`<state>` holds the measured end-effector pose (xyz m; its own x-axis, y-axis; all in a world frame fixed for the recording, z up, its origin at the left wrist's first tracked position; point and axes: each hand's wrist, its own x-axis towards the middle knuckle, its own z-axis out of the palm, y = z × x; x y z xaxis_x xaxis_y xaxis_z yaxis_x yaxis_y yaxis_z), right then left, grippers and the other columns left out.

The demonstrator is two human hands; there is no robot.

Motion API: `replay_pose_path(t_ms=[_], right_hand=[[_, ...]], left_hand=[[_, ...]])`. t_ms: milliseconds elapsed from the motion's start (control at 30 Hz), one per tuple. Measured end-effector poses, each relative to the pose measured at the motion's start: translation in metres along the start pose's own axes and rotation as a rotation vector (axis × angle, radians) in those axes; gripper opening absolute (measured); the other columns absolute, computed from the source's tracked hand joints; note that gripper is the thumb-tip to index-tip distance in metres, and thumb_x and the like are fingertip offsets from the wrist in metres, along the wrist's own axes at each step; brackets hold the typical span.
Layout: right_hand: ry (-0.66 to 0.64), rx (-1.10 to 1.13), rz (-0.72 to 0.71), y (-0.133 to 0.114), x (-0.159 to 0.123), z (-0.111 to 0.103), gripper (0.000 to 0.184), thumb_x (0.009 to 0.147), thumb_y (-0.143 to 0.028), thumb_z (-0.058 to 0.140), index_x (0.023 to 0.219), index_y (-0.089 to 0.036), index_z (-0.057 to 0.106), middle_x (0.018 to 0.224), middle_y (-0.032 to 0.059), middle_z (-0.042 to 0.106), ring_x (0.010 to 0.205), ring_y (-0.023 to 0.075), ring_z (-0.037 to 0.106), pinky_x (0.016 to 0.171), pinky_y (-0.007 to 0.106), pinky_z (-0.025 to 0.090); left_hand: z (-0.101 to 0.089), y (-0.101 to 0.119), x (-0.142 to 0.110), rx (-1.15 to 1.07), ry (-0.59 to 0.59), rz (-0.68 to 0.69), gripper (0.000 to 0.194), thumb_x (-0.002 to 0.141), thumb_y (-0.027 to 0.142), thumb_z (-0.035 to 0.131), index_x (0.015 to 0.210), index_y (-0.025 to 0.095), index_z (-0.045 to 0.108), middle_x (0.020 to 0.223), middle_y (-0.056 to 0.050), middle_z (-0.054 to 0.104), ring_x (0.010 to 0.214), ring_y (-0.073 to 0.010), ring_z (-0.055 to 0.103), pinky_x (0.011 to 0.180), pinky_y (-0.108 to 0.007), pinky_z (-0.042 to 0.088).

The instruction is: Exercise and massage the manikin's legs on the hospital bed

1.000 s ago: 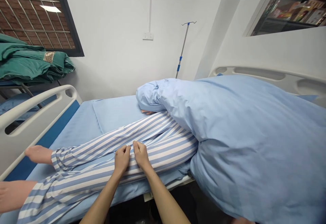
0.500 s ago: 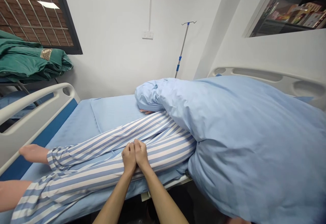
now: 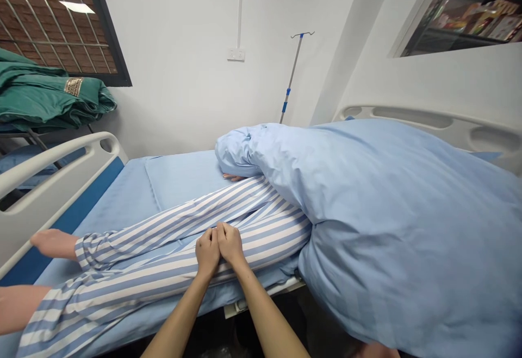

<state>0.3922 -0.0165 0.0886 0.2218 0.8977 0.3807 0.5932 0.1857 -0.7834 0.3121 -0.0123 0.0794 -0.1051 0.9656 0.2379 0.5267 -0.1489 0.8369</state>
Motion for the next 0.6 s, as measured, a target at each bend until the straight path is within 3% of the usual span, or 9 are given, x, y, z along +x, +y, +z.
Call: replay_pose_path(t_ms=[200,333,600], right_hand=[[0.027,0.293,0.022,0.002,0.002,-0.007,0.036,0.086,-0.035,0.032,0.055,-0.018,0.041,0.052,-0.0019,0.044,0.052,0.0106,0.038,0.051,0.022,0.028],[0.055,0.537,0.076,0.006,0.004,-0.014,0.034,0.085,-0.035,0.034,0.055,-0.019,0.034,0.052,-0.0041,0.035,0.051,0.0093,0.032,0.049,0.022,0.029],[0.08,0.48,0.094,0.006,0.003,-0.011,0.033,0.084,-0.036,0.035,0.056,-0.018,0.039,0.053,-0.0027,0.041,0.053,0.01,0.036,0.05,0.022,0.031]], left_hand=[[0.005,0.018,0.009,-0.213,-0.053,-0.069,0.032,0.077,0.036,0.041,0.051,0.019,0.037,0.048,0.004,0.04,0.051,-0.0101,0.036,0.052,-0.023,0.026],[0.018,0.033,0.005,-0.384,-0.02,-0.114,0.033,0.078,0.036,0.04,0.05,0.02,0.033,0.046,0.005,0.035,0.049,-0.0093,0.034,0.05,-0.023,0.027],[0.024,0.029,-0.005,-0.17,0.055,-0.025,0.034,0.083,0.036,0.036,0.052,0.019,0.037,0.048,0.004,0.043,0.05,-0.0103,0.037,0.052,-0.024,0.026]])
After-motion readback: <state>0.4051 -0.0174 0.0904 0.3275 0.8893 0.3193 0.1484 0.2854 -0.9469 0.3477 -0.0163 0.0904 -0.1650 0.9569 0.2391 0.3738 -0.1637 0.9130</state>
